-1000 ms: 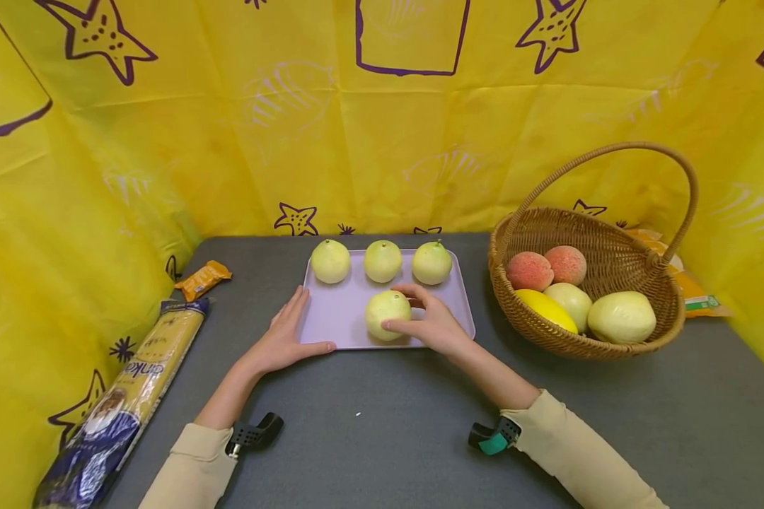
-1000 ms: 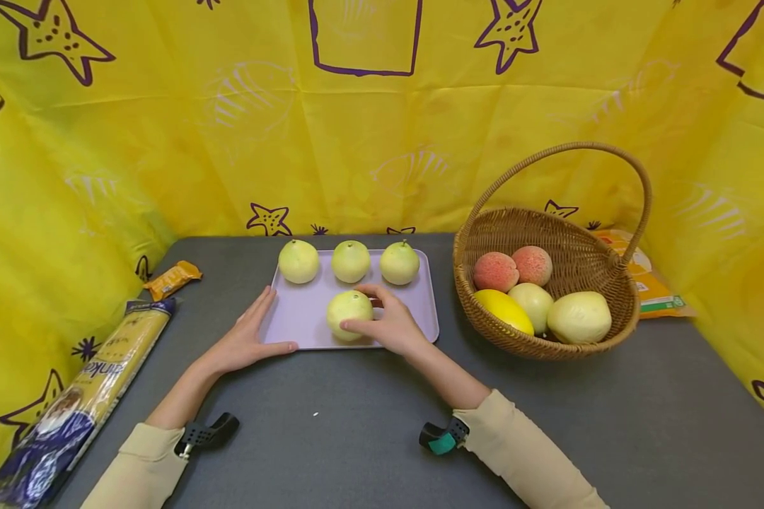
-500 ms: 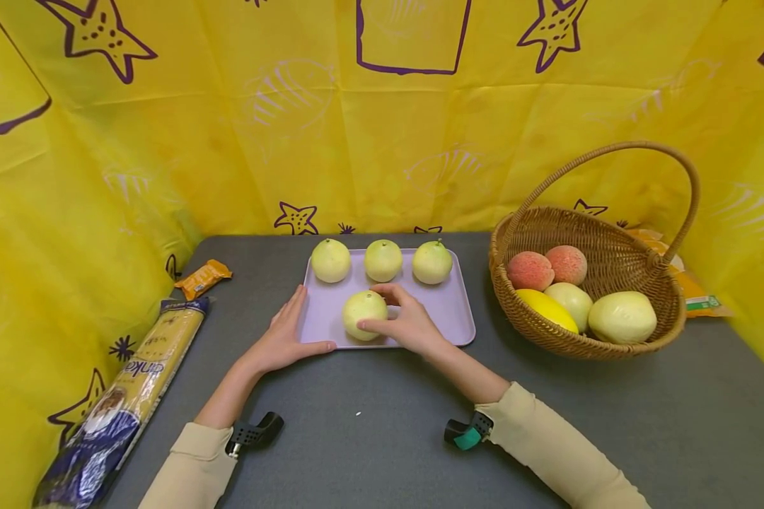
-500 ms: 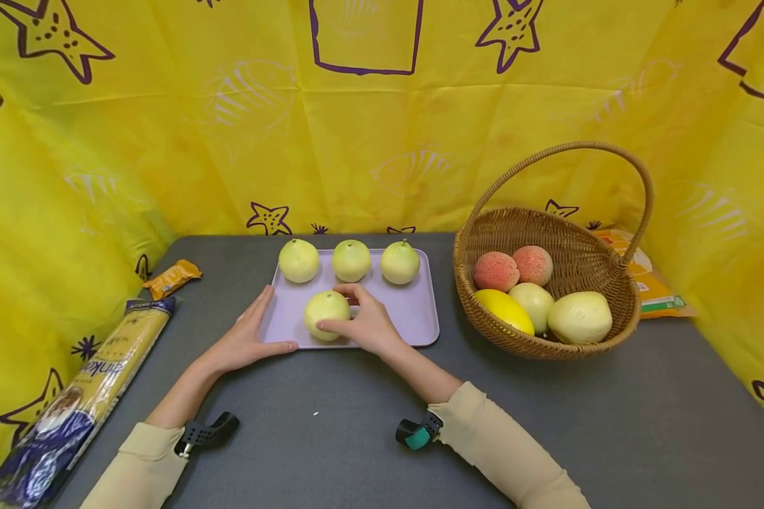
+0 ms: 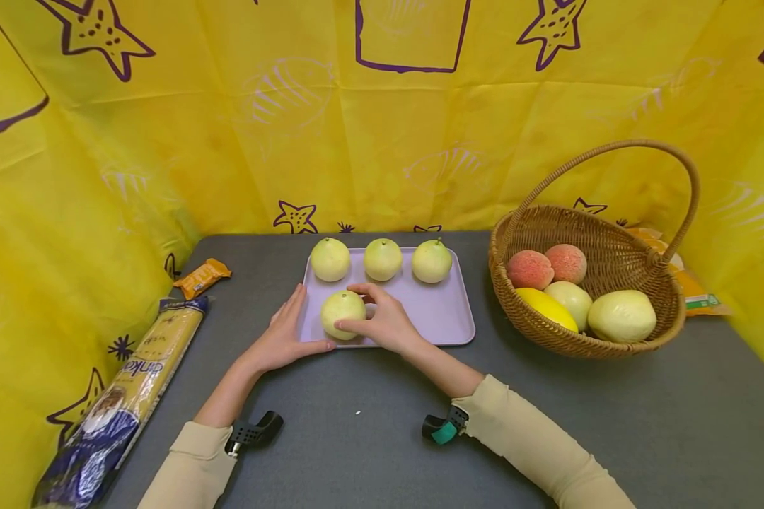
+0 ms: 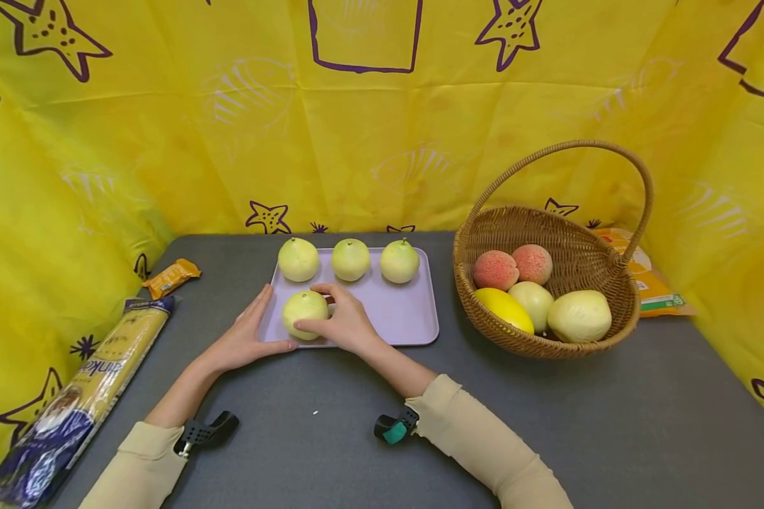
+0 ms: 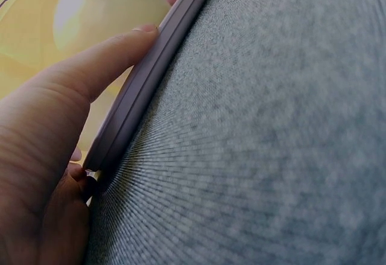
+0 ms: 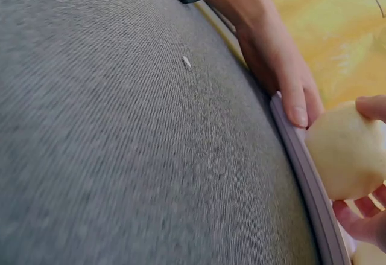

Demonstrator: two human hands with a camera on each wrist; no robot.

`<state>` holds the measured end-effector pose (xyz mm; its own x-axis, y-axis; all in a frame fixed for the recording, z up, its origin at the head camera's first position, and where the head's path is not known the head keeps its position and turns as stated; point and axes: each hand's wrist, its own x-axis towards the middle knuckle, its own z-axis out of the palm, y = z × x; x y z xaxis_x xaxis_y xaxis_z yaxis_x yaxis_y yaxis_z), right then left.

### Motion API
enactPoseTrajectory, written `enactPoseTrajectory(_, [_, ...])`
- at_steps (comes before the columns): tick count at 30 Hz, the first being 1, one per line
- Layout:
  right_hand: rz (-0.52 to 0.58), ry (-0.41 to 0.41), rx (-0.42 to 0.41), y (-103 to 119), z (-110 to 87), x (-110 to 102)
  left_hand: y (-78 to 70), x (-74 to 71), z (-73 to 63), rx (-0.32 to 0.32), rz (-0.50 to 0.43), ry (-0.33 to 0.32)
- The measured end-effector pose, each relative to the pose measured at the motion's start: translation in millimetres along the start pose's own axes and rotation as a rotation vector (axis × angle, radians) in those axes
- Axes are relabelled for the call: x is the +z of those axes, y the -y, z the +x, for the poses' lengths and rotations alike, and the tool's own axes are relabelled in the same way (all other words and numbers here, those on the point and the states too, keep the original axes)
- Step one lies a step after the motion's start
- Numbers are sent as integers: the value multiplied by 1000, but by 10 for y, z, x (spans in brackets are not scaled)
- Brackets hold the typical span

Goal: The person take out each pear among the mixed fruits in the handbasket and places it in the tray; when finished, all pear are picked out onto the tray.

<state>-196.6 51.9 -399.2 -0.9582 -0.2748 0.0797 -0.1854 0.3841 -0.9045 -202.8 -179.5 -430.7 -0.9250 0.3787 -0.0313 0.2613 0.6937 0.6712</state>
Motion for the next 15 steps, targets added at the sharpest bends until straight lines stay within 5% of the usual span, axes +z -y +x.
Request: enactPoseTrajectory(15, [-32, 10, -75, 36, 141, 157, 4, 2, -6, -10, -27, 4])
